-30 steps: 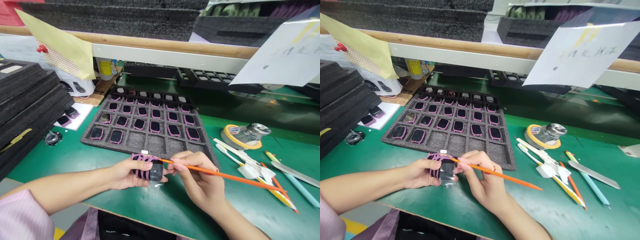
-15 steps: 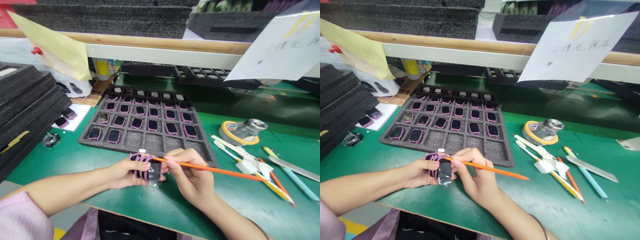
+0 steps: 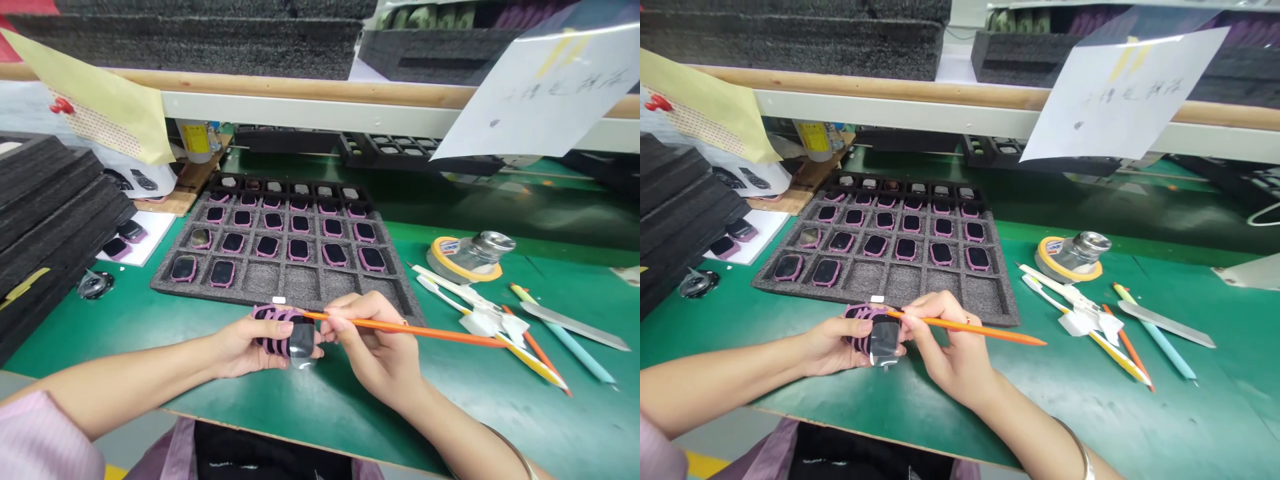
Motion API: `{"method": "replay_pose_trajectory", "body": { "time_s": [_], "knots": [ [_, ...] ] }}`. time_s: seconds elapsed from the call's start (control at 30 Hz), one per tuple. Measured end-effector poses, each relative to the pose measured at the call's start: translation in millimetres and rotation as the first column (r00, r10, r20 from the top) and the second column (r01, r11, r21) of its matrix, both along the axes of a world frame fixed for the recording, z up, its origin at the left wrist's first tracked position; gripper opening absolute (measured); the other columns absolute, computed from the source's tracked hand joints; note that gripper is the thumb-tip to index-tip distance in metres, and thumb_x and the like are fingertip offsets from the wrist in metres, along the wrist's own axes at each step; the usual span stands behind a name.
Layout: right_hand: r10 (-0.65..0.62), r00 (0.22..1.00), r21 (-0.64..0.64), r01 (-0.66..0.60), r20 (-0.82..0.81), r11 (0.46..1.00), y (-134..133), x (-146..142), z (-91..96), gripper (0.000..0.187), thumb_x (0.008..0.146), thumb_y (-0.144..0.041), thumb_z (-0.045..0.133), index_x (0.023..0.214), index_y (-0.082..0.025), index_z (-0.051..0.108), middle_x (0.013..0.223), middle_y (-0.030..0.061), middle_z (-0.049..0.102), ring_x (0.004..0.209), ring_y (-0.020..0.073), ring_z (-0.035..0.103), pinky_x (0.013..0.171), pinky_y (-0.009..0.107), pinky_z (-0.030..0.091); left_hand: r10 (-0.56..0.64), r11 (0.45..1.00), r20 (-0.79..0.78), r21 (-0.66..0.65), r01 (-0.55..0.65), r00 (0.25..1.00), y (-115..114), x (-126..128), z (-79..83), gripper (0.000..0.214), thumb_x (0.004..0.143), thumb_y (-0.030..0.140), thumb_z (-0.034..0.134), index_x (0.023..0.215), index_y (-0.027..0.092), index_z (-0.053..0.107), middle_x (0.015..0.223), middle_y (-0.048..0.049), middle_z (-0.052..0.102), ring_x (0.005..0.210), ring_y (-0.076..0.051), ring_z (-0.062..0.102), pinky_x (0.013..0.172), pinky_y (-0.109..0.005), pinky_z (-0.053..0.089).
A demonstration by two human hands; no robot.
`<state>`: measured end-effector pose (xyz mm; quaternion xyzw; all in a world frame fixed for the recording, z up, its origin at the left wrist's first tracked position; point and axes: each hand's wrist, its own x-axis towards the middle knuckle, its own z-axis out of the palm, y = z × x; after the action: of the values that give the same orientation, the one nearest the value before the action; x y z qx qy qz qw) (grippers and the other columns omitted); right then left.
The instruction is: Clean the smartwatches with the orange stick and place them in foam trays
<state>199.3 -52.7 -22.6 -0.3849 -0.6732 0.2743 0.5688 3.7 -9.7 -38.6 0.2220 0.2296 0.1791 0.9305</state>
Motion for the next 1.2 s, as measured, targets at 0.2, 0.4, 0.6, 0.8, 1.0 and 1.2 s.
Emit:
{"method": "replay_pose_trajectory", "body": {
  "time_s": [0.2, 0.4, 0.6, 0.8, 1.0, 1.2],
  "knots": [
    [0.001, 0.998, 0.024, 0.001, -0.068, 1.0, 2, -1, 2.3, 0.007, 0.095, -0.019, 0.063, 0.089, -0.024, 0.062, 0.077, 0.0019, 0.072, 0.071, 0.0163, 0.071, 0.064, 0.03, 0.061, 0.013, 0.999, 0.074, -0.047, -0.01, 0.997, 0, -1, -1.7, 0.041, 0.073, 0.025, 0.086, 0.109, 0.01, 0.073, 0.107, -0.0117, 0.078, 0.095, -0.02, 0.076, 0.086, -0.024, 0.054],
    [0.04, 0.978, 0.206, -0.083, 0.204, 0.975, 3, 10, 17.2, 0.028, 0.104, -0.029, 0.047, 0.121, -0.028, 0.069, 0.104, 0.0057, 0.079, 0.1, 0.0217, 0.073, 0.086, 0.041, 0.06, -0.022, 0.999, 0.103, -0.025, 0.025, 0.994, -4, 0, -0.8, 0.044, 0.072, 0.028, 0.088, 0.109, 0.01, 0.074, 0.104, -0.0139, 0.078, 0.092, -0.022, 0.077, 0.053, -0.016, 0.047],
    [-0.268, 0.83, 0.468, 0.009, 0.49, 0.883, 18, 51, 29.1, 0.028, 0.097, -0.021, 0.052, 0.111, -0.03, 0.074, 0.093, 0.0026, 0.081, 0.09, 0.0241, 0.076, 0.09, 0.047, 0.056, -0.016, 0.999, 0.125, -0.028, 0.019, 0.992, -3, -3, 4.4, 0.047, 0.069, 0.029, 0.09, 0.109, 0.012, 0.072, 0.103, -0.0122, 0.078, 0.093, -0.022, 0.077, 0.05, -0.014, 0.045],
    [-0.488, 0.628, 0.477, 0.203, 0.607, 0.855, 49, 156, 17.0, 0.013, 0.089, -0.032, 0.07, 0.082, -0.026, 0.08, 0.064, 0.0047, 0.074, 0.054, 0.0167, 0.067, 0.048, 0.033, 0.043, -0.047, 0.999, 0.192, 0.012, 0.046, 0.98, -4, -6, 10.5, 0.047, 0.07, 0.027, 0.089, 0.11, 0.013, 0.07, 0.105, -0.0134, 0.077, 0.096, -0.025, 0.076, 0.05, -0.014, 0.047],
    [-0.457, 0.56, 0.401, 0.228, 0.691, 0.887, 42, 159, 16.8, 0.026, 0.097, -0.037, 0.057, 0.088, -0.031, 0.081, 0.063, 0.0029, 0.068, 0.047, 0.0139, 0.059, 0.041, 0.031, 0.036, -0.039, 0.999, 0.244, 0.007, 0.038, 0.969, -6, -5, 9.2, 0.044, 0.072, 0.026, 0.087, 0.111, 0.015, 0.07, 0.108, -0.0132, 0.076, 0.098, -0.026, 0.075, 0.054, -0.016, 0.049],
    [-0.12, 0.883, 0.314, -0.032, 0.453, 0.949, 3, 37, 42.7, 0.03, 0.081, -0.039, 0.081, 0.108, -0.03, 0.071, 0.086, 0.004, 0.073, 0.078, 0.0223, 0.07, 0.067, 0.036, 0.06, 0.015, 0.999, 0.281, -0.032, -0.006, 0.96, -7, -3, 6.6, 0.042, 0.078, 0.031, 0.084, 0.114, 0.015, 0.069, 0.107, -0.013, 0.076, 0.098, -0.025, 0.074, 0.055, -0.018, 0.047]
  ]
}}
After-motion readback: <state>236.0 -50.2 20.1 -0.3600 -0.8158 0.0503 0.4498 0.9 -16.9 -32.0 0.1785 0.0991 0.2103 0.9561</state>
